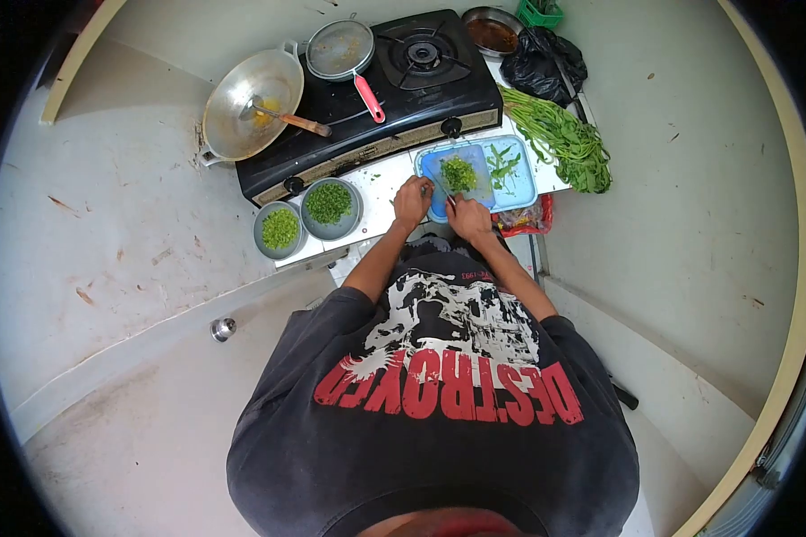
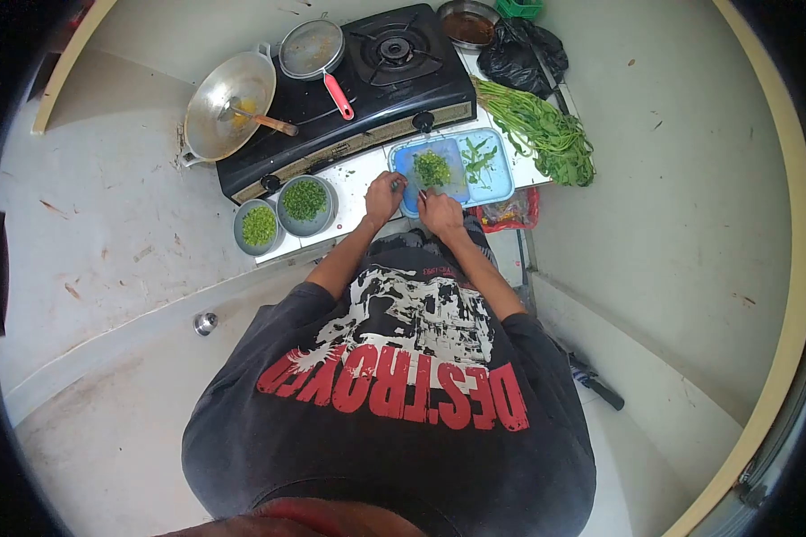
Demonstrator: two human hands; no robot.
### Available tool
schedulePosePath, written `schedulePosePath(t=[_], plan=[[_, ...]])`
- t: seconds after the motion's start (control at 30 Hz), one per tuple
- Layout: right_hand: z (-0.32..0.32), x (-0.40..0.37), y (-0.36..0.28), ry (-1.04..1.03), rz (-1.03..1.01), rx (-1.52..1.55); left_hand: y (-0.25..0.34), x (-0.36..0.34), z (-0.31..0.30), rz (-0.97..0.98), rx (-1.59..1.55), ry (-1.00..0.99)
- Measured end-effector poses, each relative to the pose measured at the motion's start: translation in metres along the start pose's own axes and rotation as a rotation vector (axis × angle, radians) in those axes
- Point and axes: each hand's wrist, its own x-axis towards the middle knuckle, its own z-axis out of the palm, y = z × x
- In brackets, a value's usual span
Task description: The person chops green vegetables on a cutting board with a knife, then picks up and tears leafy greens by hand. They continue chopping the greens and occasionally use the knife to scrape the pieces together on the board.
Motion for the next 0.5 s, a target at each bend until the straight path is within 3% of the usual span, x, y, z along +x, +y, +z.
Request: schedulePosePath(t=[0.3,0.5], plan=[[-0.002,-0.004,0.010,0.110,0.099,0.090,0.001,0.003,0.001,-0.121,-0.024,-0.017],[-0.003,-0.021,0.012,0.062,0.027,0.070,-0.006,0.009,0.005,-0.191,-0.079,-0.053]])
